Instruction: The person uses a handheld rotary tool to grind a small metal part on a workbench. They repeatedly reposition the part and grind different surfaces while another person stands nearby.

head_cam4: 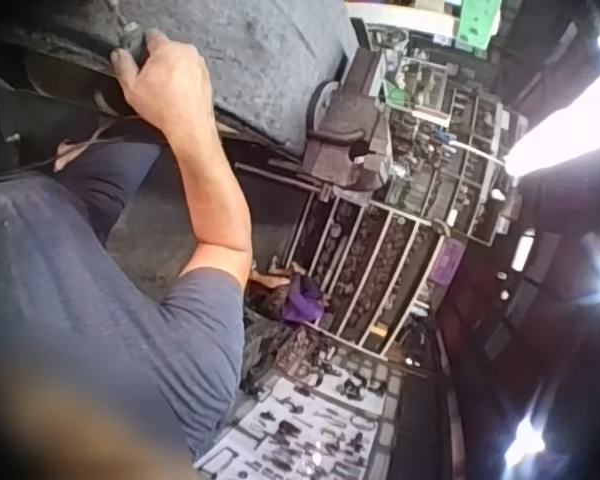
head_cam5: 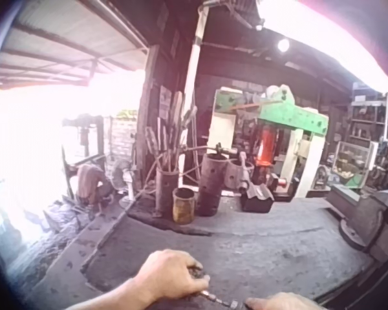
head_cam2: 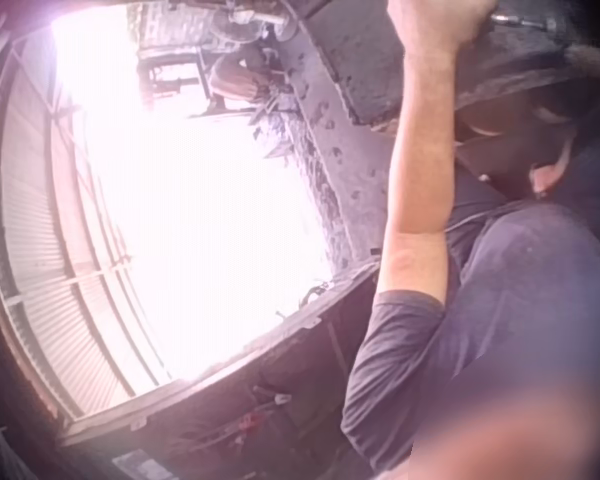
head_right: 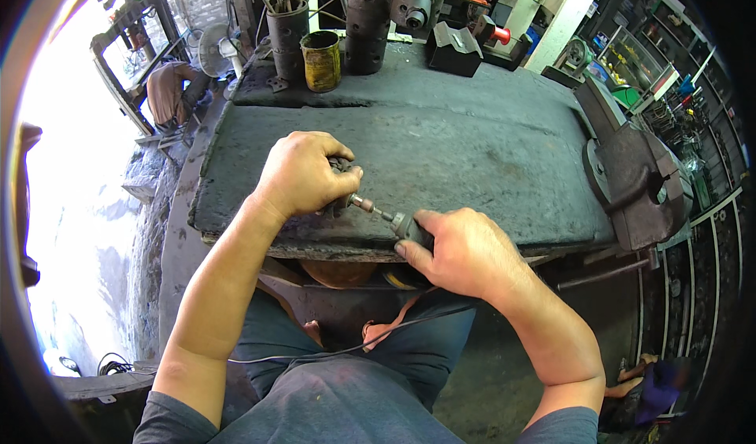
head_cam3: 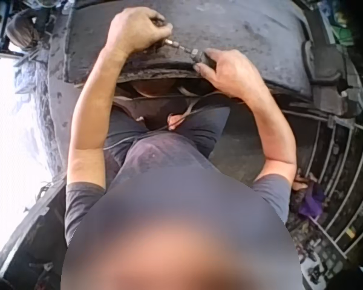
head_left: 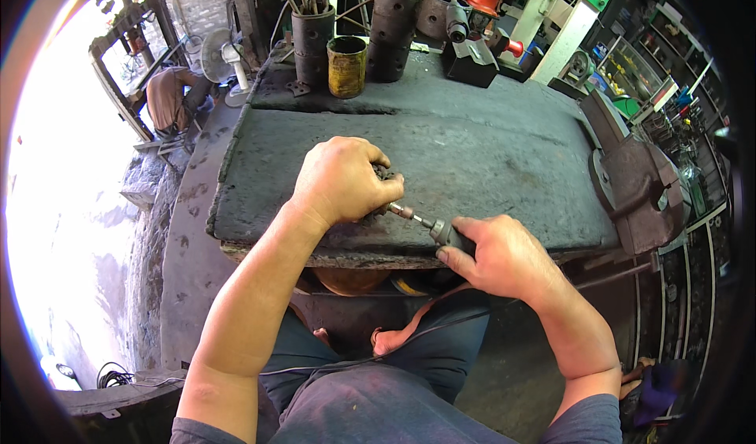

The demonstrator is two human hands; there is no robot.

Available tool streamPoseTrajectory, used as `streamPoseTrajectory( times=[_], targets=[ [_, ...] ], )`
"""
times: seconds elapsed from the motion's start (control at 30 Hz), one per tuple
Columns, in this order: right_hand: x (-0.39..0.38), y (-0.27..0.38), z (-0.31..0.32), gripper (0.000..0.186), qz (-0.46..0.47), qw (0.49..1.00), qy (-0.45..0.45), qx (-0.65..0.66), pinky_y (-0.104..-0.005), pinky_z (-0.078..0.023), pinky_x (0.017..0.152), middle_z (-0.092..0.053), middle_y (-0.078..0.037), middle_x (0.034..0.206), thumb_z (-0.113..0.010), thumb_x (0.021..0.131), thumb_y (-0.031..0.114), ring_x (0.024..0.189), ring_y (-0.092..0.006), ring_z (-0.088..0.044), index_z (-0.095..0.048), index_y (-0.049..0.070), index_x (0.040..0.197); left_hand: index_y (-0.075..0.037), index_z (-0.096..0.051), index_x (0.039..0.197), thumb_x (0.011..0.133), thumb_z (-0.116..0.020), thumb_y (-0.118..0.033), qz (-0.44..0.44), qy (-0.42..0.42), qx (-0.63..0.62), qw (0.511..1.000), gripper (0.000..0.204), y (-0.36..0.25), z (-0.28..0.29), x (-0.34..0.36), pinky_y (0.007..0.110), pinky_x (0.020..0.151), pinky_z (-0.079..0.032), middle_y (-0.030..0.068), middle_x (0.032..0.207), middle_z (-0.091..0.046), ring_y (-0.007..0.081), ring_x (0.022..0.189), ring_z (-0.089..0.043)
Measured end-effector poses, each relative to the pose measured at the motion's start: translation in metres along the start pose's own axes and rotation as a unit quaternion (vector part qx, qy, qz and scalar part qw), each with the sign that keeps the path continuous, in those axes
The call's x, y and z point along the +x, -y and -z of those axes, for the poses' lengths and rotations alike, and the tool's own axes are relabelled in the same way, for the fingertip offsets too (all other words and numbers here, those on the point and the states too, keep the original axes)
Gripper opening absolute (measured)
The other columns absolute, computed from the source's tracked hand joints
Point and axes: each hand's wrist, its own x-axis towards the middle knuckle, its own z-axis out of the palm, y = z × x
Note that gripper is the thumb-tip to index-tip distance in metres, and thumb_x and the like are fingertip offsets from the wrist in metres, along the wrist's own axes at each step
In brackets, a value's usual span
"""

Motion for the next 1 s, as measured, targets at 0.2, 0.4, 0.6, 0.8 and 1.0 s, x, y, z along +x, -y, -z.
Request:
streamPoseTrajectory(
  times=[0.2,0.4,0.6,0.8,1.0],
  targets=[
    [0.0,-0.004,-0.004,0.043,0.013,1.0,-0.007,0.001,-0.062,-0.065,0.083,-0.081,-0.028,0.088,-0.086,0.106,0.045,0.091,-0.0539,-0.08,-0.083,0.002,0.113,-0.007,-0.096,0.114,0.085,-0.085,-0.052,0.001,-0.003,0.003,1.0,0.054,0.002,-0.002,0.001,0.049,0.106,-0.067,0.0201,0.115,-0.09,0.0413,0.113,-0.085],
    [0.007,-0.008,-0.001,0.043,-0.003,0.999,-0.034,0.01,-0.062,-0.064,0.083,-0.08,-0.029,0.087,-0.085,0.107,0.044,0.091,-0.0544,-0.08,-0.083,0.002,0.116,-0.006,-0.095,0.113,0.086,-0.087,-0.05,-0.002,-0.004,0.0,1.0,0.052,0.0,-0.001,-0.001,0.049,0.106,-0.067,0.0198,0.115,-0.09,0.041,0.113,-0.085],
    [0.004,-0.007,0.002,0.045,-0.006,1.0,-0.025,0.015,-0.0618,-0.064,0.085,-0.08,-0.029,0.086,-0.084,0.108,0.045,0.092,-0.054,-0.081,-0.082,0.0,0.115,-0.005,-0.095,0.113,0.086,-0.089,-0.045,0.007,0.001,-0.004,1.0,0.048,-0.001,0.0,-0.002,0.047,0.106,-0.067,0.0188,0.115,-0.09,0.0401,0.114,-0.085],
    [0.003,-0.003,-0.002,0.044,-0.009,1.0,-0.01,0.003,-0.0615,-0.064,0.084,-0.08,-0.028,0.086,-0.084,0.108,0.045,0.09,-0.0537,-0.081,-0.082,0.001,0.114,-0.005,-0.095,0.114,0.087,-0.088,-0.045,0.003,0.002,-0.001,1.0,0.048,-0.001,0.0,-0.002,0.047,0.107,-0.067,0.0189,0.116,-0.09,0.04,0.114,-0.085],
    [0.002,-0.002,-0.001,0.046,-0.011,1.0,-0.005,0.012,-0.0613,-0.064,0.083,-0.08,-0.028,0.086,-0.084,0.108,0.046,0.09,-0.0536,-0.08,-0.083,0.001,0.114,-0.006,-0.096,0.115,0.086,-0.085,-0.052,-0.007,-0.007,0.003,1.0,0.055,0.001,-0.001,0.0,0.049,0.106,-0.067,0.02,0.116,-0.09,0.0411,0.113,-0.086]
  ],
)
